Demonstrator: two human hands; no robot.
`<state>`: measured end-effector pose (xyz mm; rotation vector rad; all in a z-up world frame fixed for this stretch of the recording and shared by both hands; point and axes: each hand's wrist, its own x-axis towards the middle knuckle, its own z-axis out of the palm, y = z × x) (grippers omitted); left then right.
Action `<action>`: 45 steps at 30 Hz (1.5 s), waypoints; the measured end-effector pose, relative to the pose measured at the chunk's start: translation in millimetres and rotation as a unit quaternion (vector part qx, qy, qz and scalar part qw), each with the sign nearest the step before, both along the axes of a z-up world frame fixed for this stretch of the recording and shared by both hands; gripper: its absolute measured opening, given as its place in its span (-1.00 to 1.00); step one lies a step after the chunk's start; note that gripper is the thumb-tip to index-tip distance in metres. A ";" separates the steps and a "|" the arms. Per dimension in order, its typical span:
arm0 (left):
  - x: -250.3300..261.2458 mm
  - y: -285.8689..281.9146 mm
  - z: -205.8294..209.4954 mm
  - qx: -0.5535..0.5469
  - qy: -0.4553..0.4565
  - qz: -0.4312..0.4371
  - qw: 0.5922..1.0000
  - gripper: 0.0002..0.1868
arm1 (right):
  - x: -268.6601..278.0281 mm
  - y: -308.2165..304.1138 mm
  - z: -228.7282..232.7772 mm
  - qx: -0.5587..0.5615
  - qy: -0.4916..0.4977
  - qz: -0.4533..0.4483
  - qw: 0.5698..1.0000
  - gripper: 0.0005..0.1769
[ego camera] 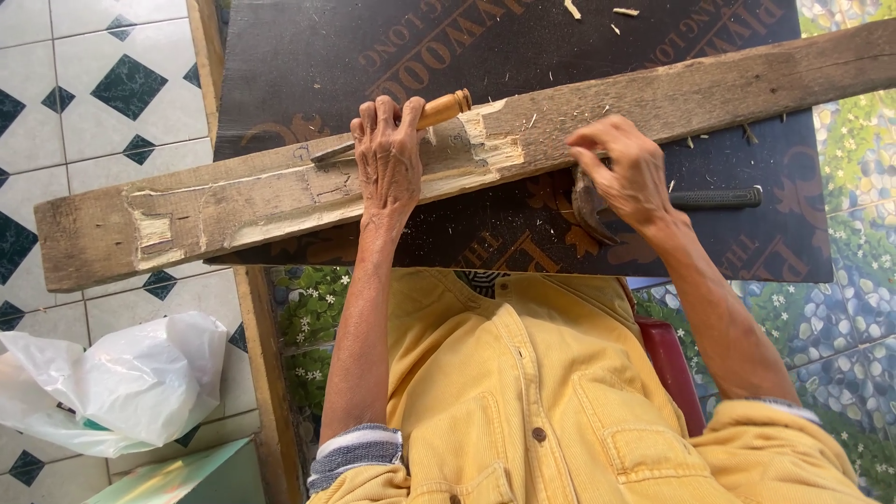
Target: Using a hammer and chisel to carve a recess into a wooden plank on a workbench.
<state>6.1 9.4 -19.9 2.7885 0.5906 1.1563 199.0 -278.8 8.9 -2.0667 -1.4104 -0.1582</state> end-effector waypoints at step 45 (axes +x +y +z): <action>57.4 -68.0 61.6 -0.408 -0.185 -0.305 0.841 -0.61 | -35.7 -98.0 -29.6 -0.060 -0.156 -0.137 0.977 -0.72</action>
